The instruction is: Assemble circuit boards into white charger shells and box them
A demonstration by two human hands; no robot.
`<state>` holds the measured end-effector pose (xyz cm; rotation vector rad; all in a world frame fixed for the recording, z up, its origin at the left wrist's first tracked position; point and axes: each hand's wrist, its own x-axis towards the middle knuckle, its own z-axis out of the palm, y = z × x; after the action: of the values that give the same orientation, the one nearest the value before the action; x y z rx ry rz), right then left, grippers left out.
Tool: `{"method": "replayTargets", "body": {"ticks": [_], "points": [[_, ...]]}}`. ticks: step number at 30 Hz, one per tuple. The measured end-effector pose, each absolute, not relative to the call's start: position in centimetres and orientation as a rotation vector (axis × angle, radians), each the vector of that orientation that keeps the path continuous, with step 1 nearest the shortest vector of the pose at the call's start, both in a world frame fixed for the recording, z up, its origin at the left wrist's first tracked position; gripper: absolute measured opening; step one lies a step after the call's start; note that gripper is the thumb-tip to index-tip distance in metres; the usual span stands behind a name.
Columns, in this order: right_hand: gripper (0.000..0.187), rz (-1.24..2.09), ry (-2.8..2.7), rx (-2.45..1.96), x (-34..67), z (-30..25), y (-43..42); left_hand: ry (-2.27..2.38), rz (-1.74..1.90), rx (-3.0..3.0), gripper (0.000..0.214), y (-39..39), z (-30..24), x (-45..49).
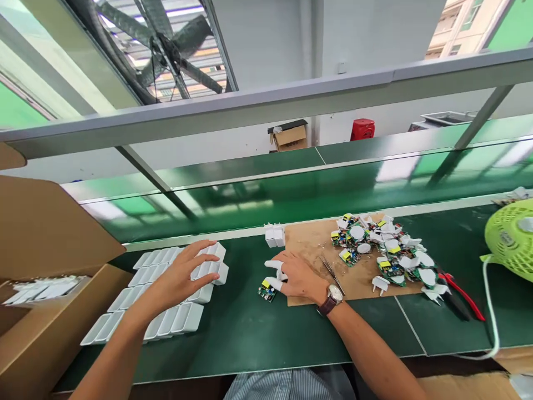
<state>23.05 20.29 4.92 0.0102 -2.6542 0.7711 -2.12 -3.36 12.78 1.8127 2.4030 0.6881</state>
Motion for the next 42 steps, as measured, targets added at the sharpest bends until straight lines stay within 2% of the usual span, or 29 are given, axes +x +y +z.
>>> {"method": "replayTargets", "body": {"ticks": [3,6,7,11,16,22,28,34,36,39,40,42], "points": [[0.058,0.811,-2.777,0.174,23.4,5.3,19.5,2.496,0.524,1.859,0.019,-5.8,10.2,-2.5],[0.068,0.755,-2.922,0.212,23.4,5.1,19.2,2.544,0.535,1.867,0.006,-6.0,7.8,-2.1],[0.068,0.744,-2.947,0.215,23.3,5.0,19.2,2.543,0.55,1.876,0.004,-5.6,7.3,-1.8],[0.05,0.696,-3.002,0.122,22.9,4.5,19.1,2.435,0.556,1.937,0.015,-3.1,6.5,0.1],[0.063,0.646,-2.986,0.054,23.0,3.7,19.0,2.224,0.723,1.831,0.016,0.8,6.1,3.1],[0.062,0.787,-2.888,0.075,23.6,3.5,19.2,2.06,1.089,1.62,0.002,3.8,4.2,4.2],[0.073,0.918,-2.759,-0.073,24.3,4.9,20.7,2.204,1.353,1.446,0.057,3.9,1.1,5.0],[0.067,0.779,-2.683,-0.227,24.2,4.3,22.2,2.324,1.229,1.318,0.051,3.5,0.5,5.5],[0.068,0.716,-2.676,-0.236,24.1,3.9,22.4,2.241,1.237,1.281,0.064,3.4,0.9,5.6],[0.071,0.718,-2.658,-0.252,24.1,3.9,22.3,2.051,1.262,1.266,0.096,3.3,1.6,5.7],[0.071,0.739,-2.653,-0.257,24.1,3.9,22.2,1.998,1.241,1.279,0.098,3.3,1.7,5.7],[0.071,0.783,-2.644,-0.266,24.0,4.1,22.1,1.932,1.178,1.322,0.089,3.3,2.0,5.6]]}}
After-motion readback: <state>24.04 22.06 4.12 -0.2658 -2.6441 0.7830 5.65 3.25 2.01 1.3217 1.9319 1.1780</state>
